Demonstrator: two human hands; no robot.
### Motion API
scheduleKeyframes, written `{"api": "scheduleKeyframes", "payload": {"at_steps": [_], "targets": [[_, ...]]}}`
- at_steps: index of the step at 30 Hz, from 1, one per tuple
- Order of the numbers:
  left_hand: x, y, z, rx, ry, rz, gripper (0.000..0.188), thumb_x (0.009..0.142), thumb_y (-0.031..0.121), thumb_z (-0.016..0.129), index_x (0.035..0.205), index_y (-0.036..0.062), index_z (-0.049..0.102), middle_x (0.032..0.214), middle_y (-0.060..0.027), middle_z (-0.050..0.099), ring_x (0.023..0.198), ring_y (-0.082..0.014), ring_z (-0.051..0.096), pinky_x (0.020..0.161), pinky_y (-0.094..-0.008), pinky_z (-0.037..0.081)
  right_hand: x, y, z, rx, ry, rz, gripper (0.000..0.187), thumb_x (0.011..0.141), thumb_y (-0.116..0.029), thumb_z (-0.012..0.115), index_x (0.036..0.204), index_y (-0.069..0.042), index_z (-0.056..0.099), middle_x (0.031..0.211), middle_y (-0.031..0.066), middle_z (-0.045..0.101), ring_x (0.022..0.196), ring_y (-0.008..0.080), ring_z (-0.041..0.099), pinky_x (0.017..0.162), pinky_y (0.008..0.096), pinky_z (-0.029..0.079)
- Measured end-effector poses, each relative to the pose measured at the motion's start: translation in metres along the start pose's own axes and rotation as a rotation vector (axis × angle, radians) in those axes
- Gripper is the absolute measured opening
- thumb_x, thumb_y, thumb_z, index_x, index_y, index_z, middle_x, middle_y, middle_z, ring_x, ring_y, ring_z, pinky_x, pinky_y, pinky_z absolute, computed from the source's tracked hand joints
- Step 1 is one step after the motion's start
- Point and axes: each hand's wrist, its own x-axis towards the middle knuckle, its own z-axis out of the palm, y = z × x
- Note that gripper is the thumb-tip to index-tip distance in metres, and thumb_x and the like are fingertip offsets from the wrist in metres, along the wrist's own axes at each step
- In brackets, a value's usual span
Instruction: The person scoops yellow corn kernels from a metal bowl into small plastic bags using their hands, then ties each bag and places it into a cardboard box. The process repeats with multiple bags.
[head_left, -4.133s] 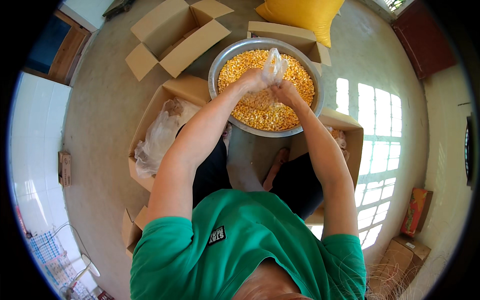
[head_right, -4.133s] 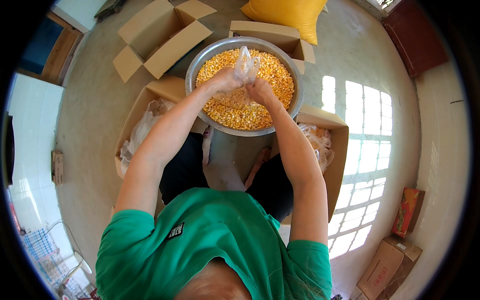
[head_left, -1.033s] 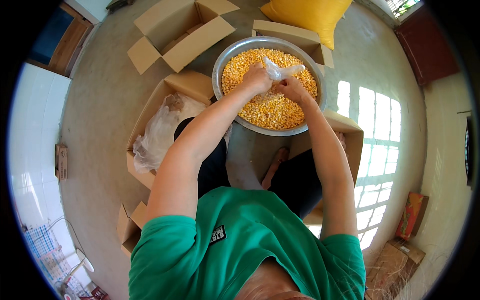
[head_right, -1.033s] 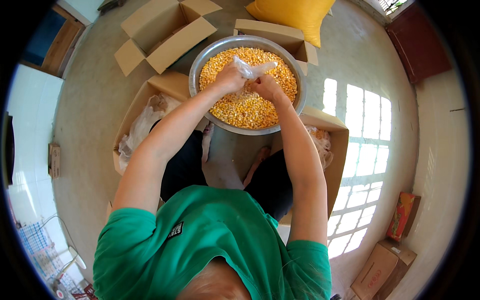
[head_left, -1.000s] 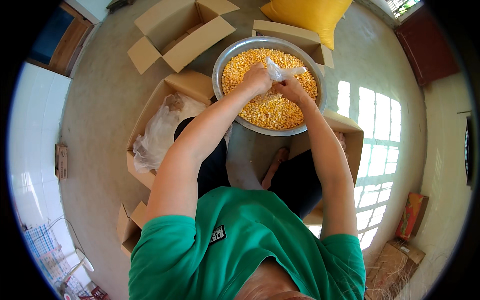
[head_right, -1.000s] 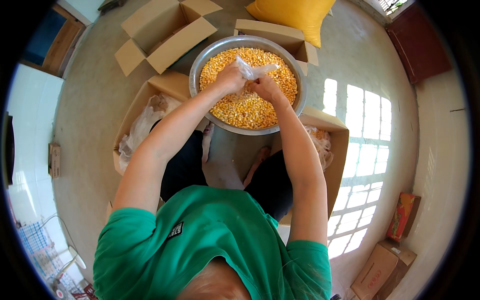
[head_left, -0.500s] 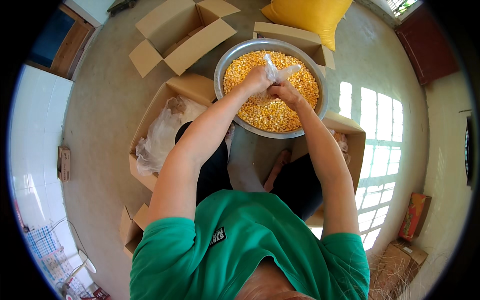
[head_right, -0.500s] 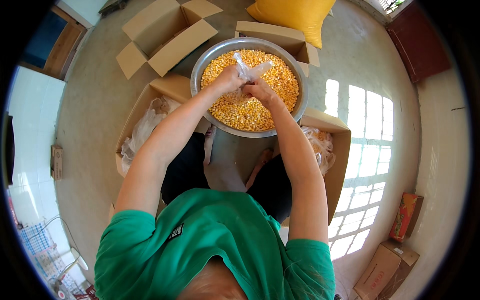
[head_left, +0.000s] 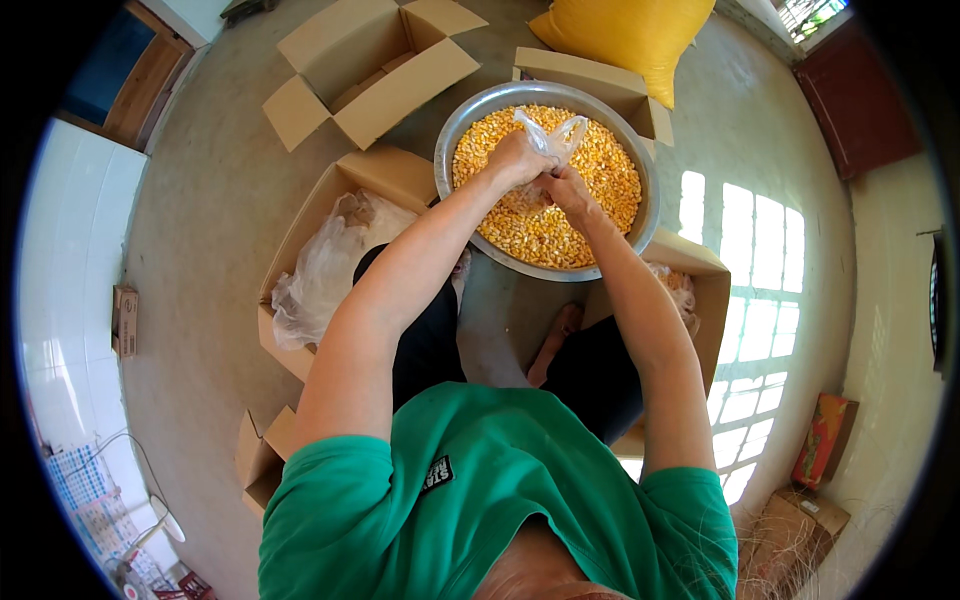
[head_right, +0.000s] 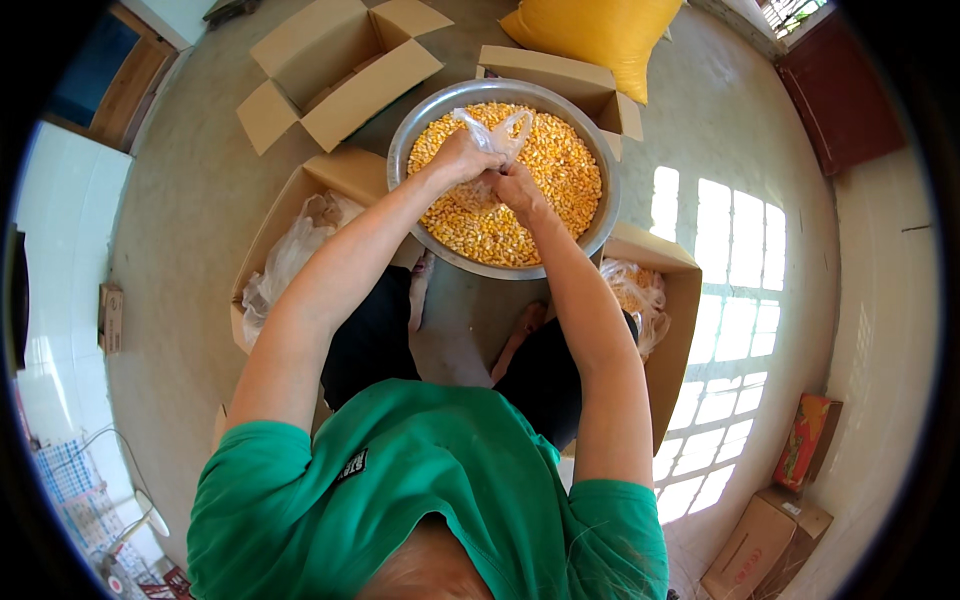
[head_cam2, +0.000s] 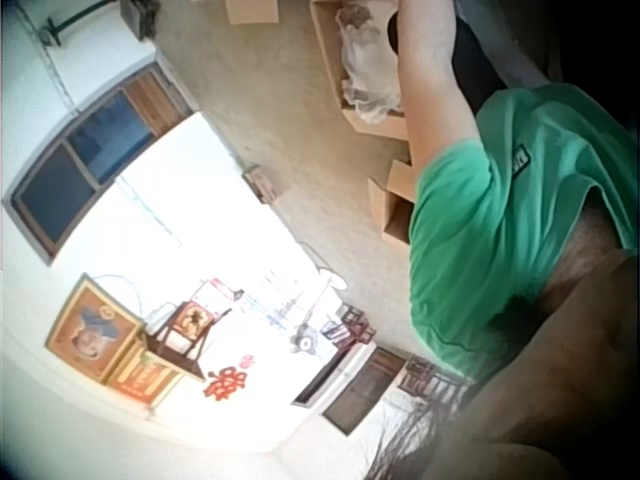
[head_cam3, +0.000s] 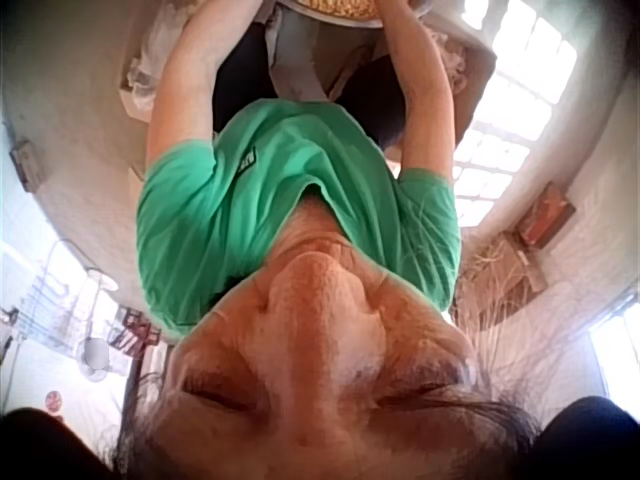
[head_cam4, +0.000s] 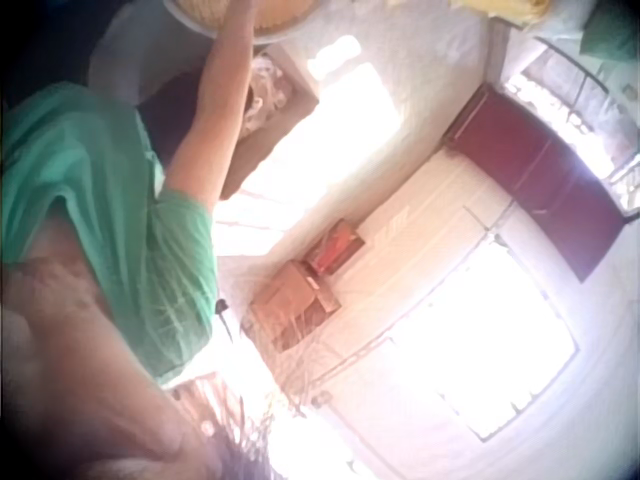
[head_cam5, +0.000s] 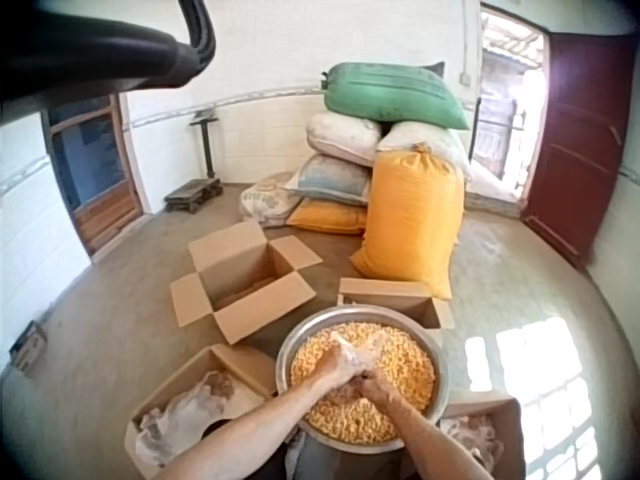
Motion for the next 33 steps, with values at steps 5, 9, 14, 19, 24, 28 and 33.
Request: {"api": "scheduleKeyframes", "payload": {"at_steps": [5, 9, 14, 19, 24, 28, 33], "targets": [[-0.001, 0.01, -0.013, 0.156, 0.057, -0.003, 0.045, 0.063, 0.037, 0.078, 0.088, 0.0008, 0.071, 0.085, -0.017, 0.07, 0.08, -0.0265, 0.068, 0.072, -0.0349, 0.052, 0.001, -0.002, 0.004, 0.003, 0.097, -0.002, 0.016, 0.087, -0.013, 0.058, 0.098, -0.004, 0.068, 0.077, -0.001, 0.061, 0.066, 0.0086, 0.052, 0.058, 0.0252, 0.039], [-0.027, 0.041, -0.063, 0.364, -0.162, 0.14, 0.038, 0.063, 0.039, 0.078, 0.076, 0.0048, 0.069, 0.076, -0.0129, 0.067, 0.074, -0.0273, 0.066, 0.071, -0.0366, 0.051, 0.0, -0.004, 0.003, -0.014, 0.119, 0.025, 0.018, 0.088, -0.014, 0.056, 0.097, -0.004, 0.068, 0.075, -0.0006, 0.061, 0.067, 0.0109, 0.053, 0.06, 0.0268, 0.041], [-0.044, 0.041, -0.049, 0.25, -0.356, 0.512, 0.029, 0.069, 0.017, 0.07, 0.095, 0.0071, 0.061, 0.098, -0.0124, 0.063, 0.092, -0.0283, 0.061, 0.082, -0.0396, 0.048, 0.012, 0.022, -0.009, -0.305, -0.097, -0.582, 0.022, 0.081, -0.011, 0.059, 0.1, -0.003, 0.064, 0.098, 0.0099, 0.061, 0.085, 0.0216, 0.059, 0.069, 0.0319, 0.049], [-0.023, 0.005, -0.007, 0.498, -0.144, 0.832, 0.063, 0.067, 0.005, 0.065, 0.127, 0.0083, 0.045, 0.121, -0.014, 0.054, 0.115, -0.0321, 0.051, 0.096, -0.0422, 0.043, 0.035, 0.037, -0.015, -0.745, 0.035, -0.567, 0.028, 0.089, -0.012, 0.053, 0.115, -0.004, 0.058, 0.112, 0.0151, 0.061, 0.099, 0.0214, 0.059, 0.083, 0.0316, 0.048], [-0.018, -0.001, -0.019, 0.705, -0.114, 0.509, 0.045, 0.078, 0.003, 0.058, 0.123, 0.0062, 0.049, 0.108, -0.0145, 0.061, 0.107, -0.0323, 0.057, 0.087, -0.0425, 0.048, -0.002, -0.017, 0.012, -0.438, 0.112, -0.063, 0.028, 0.087, -0.016, 0.054, 0.106, 0.002, 0.065, 0.09, 0.0132, 0.068, 0.081, 0.02, 0.062, 0.075, 0.0324, 0.048], [-0.015, 0.007, -0.031, 0.725, -0.21, 0.429, 0.03, 0.081, 0.01, 0.058, 0.11, 0.0045, 0.059, 0.103, -0.0171, 0.064, 0.102, -0.0334, 0.06, 0.085, -0.0434, 0.048, -0.002, -0.013, 0.008, -0.276, 0.07, -0.059, 0.025, 0.086, -0.017, 0.057, 0.106, -0.005, 0.067, 0.075, 0.0008, 0.061, 0.062, 0.0084, 0.05, 0.054, 0.0249, 0.039], [-0.013, 0.004, -0.035, 0.571, -0.369, 0.273, 0.023, 0.085, 0.021, 0.057, 0.095, 0.0021, 0.065, 0.094, -0.0179, 0.067, 0.092, -0.0323, 0.064, 0.079, -0.0424, 0.049, -0.004, -0.013, 0.014, -0.061, 0.03, -0.07, 0.025, 0.086, -0.012, 0.056, 0.108, -0.006, 0.067, 0.072, -0.0032, 0.058, 0.06, 0.0057, 0.048, 0.051, 0.0228, 0.037]]}}
